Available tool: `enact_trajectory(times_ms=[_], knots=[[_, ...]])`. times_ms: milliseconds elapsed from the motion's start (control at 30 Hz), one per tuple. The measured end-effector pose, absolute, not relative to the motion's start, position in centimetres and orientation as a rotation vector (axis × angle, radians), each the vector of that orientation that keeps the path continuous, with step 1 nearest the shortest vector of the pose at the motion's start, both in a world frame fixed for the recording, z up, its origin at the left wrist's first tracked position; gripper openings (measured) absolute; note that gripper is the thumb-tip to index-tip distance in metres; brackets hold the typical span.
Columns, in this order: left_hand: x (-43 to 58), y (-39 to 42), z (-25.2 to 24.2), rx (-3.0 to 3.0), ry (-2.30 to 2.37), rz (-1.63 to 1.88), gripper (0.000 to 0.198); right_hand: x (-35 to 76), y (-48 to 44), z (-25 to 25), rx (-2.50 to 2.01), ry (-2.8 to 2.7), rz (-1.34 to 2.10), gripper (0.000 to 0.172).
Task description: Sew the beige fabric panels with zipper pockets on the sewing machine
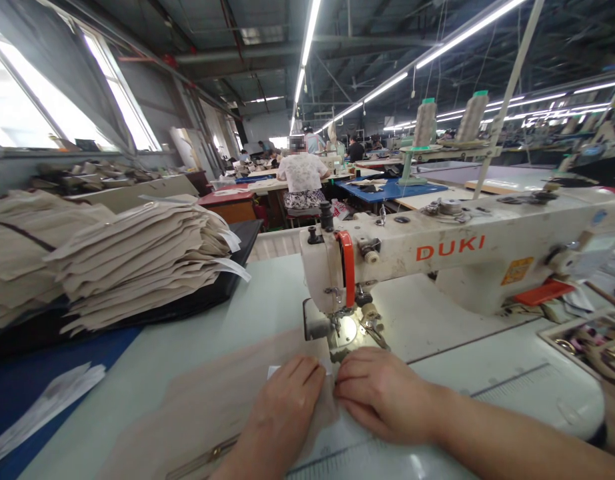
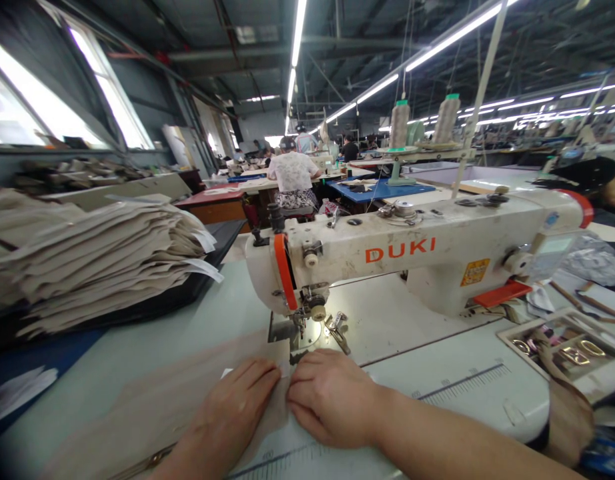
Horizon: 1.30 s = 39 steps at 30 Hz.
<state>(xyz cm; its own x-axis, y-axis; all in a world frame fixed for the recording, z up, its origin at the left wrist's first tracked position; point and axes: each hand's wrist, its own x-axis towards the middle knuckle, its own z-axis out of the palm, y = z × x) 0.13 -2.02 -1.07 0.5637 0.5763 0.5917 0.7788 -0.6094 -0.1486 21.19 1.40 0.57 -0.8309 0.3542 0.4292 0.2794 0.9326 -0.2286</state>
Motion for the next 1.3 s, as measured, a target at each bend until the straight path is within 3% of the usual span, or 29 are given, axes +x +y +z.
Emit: enact_trajectory(times_ms=[167,733,1300], knots=[[-0.2,-1.9,-1.4,-2.469,-1.142,-0.616,0.029,20.7,2.1,0.5,-0.694,-2.600,0.153,0.016],[-1.6,-4.0,-0.3,-2.622,-1.312,-0.424,0.038,20.5,2.1,1.3,-0.741,-2.716,0.100,0.018],[0.1,1.2,-1.4,-2.570,-1.236,-0.502,0.042,21.1,4.6,1.3,-0.927,-2.706,-0.027,0.019]])
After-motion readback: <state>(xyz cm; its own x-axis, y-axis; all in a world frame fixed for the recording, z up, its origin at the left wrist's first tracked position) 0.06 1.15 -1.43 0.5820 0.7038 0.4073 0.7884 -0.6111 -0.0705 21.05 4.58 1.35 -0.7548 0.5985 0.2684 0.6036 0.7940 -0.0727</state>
